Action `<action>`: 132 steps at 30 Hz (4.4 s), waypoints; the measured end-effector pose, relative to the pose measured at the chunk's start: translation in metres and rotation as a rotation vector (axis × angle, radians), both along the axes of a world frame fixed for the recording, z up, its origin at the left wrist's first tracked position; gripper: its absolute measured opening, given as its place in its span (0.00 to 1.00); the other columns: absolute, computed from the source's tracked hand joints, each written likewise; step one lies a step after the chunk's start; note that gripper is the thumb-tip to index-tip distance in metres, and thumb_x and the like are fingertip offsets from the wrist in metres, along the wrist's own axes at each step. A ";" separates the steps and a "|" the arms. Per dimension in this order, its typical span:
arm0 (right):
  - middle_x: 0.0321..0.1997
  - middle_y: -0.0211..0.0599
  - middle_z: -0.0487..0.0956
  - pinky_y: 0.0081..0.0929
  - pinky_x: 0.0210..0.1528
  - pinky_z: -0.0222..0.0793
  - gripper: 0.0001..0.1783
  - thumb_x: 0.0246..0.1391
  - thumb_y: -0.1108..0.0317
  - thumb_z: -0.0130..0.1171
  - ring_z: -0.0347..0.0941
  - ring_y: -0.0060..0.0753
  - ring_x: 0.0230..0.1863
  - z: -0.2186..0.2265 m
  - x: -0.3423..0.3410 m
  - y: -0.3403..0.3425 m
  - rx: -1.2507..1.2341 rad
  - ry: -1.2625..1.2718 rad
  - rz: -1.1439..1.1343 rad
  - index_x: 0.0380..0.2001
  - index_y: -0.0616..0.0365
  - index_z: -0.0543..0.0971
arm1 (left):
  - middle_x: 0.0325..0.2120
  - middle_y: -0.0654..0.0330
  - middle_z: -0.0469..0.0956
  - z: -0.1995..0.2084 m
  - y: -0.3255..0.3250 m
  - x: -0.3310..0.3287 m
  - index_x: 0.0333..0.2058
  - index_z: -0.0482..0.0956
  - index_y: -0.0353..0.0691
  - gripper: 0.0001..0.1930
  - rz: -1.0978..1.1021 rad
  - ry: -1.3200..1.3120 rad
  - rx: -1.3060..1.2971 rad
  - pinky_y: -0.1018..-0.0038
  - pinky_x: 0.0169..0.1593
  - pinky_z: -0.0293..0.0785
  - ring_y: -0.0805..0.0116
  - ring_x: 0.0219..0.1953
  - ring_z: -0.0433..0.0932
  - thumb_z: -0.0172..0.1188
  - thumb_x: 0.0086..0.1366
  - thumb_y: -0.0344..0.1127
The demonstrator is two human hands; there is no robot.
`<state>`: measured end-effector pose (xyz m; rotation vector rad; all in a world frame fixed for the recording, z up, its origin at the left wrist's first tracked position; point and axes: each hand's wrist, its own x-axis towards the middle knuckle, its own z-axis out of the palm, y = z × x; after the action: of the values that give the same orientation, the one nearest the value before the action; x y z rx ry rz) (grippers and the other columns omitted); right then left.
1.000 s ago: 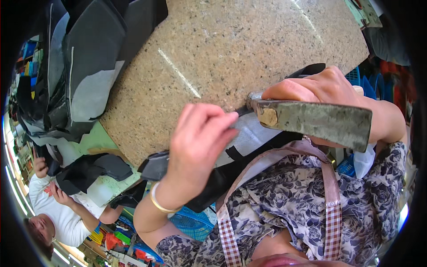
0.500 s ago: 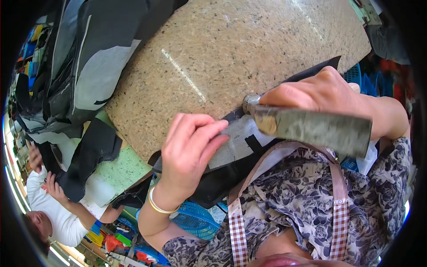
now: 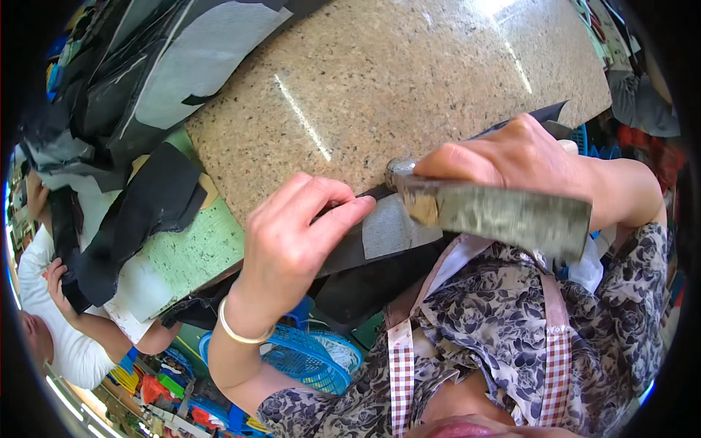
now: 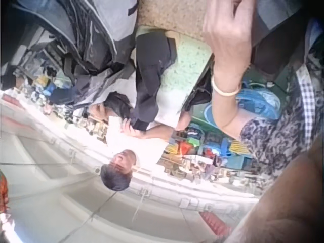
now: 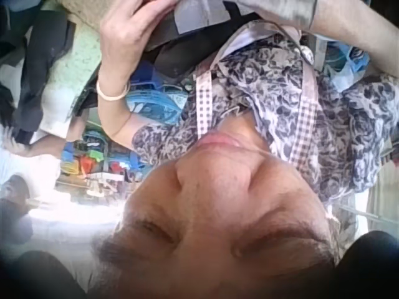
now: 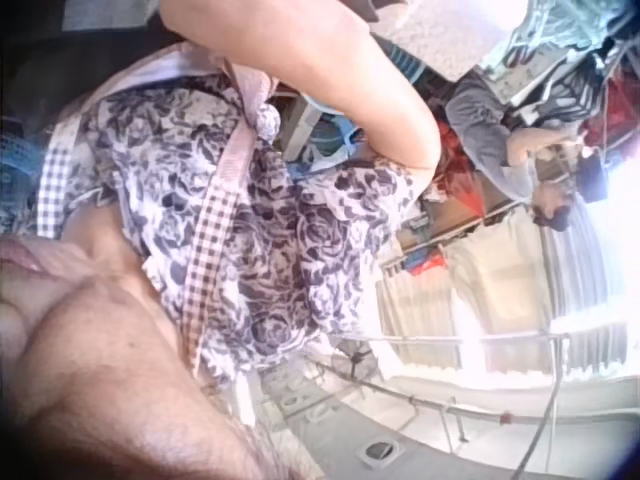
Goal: The person attaches white tape strips to black shoe components, folds the edges over the tape by hand, and flattens the seams using a hammer.
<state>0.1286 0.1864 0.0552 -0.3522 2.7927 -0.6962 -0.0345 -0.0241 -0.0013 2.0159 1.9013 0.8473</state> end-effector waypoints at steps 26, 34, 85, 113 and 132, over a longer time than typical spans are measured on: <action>0.29 0.41 0.80 0.29 0.22 0.75 0.23 0.51 0.62 0.62 0.80 0.37 0.22 -0.010 0.002 0.004 -0.114 -0.025 -0.004 0.45 0.67 0.73 | 0.34 0.55 0.77 -0.004 0.011 0.006 0.34 0.81 0.27 0.10 -0.102 0.064 0.073 0.66 0.38 0.76 0.59 0.37 0.76 0.64 0.52 0.26; 0.19 0.34 0.71 0.35 0.14 0.64 0.17 0.50 0.63 0.57 0.73 0.39 0.16 -0.017 0.002 -0.008 -0.143 0.124 -0.057 0.41 0.57 0.67 | 0.34 0.52 0.77 -0.013 -0.006 0.022 0.37 0.80 0.25 0.13 0.107 0.078 0.158 0.66 0.38 0.77 0.57 0.36 0.77 0.63 0.52 0.24; 0.34 0.39 0.82 0.30 0.34 0.75 0.26 0.49 0.75 0.65 0.81 0.37 0.34 0.001 -0.011 0.004 -0.743 0.102 -0.423 0.51 0.58 0.68 | 0.52 0.49 0.73 0.020 0.025 0.042 0.57 0.68 0.28 0.22 0.269 -1.334 0.199 0.69 0.51 0.74 0.65 0.48 0.76 0.40 0.76 0.40; 0.29 0.37 0.79 0.24 0.26 0.72 0.09 0.46 0.79 0.67 0.78 0.29 0.27 -0.044 0.051 0.001 -0.231 0.361 -0.804 0.34 0.60 0.82 | 0.42 0.66 0.78 -0.009 -0.007 0.038 0.45 0.85 0.53 0.25 0.302 0.259 0.107 0.79 0.26 0.70 0.73 0.27 0.68 0.65 0.47 0.20; 0.47 0.37 0.81 0.27 0.36 0.77 0.15 0.39 0.70 0.66 0.76 0.36 0.44 -0.060 -0.003 -0.034 -0.134 0.558 -0.049 0.34 0.62 0.82 | 0.21 0.61 0.73 0.006 -0.028 0.027 0.41 0.77 0.38 0.22 0.799 -0.329 -0.214 0.76 0.25 0.69 0.72 0.22 0.74 0.76 0.47 0.32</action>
<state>0.1257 0.1521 -0.0048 -0.5833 3.2901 -0.9178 -0.0071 -0.0520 0.0047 0.8872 2.4551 0.9968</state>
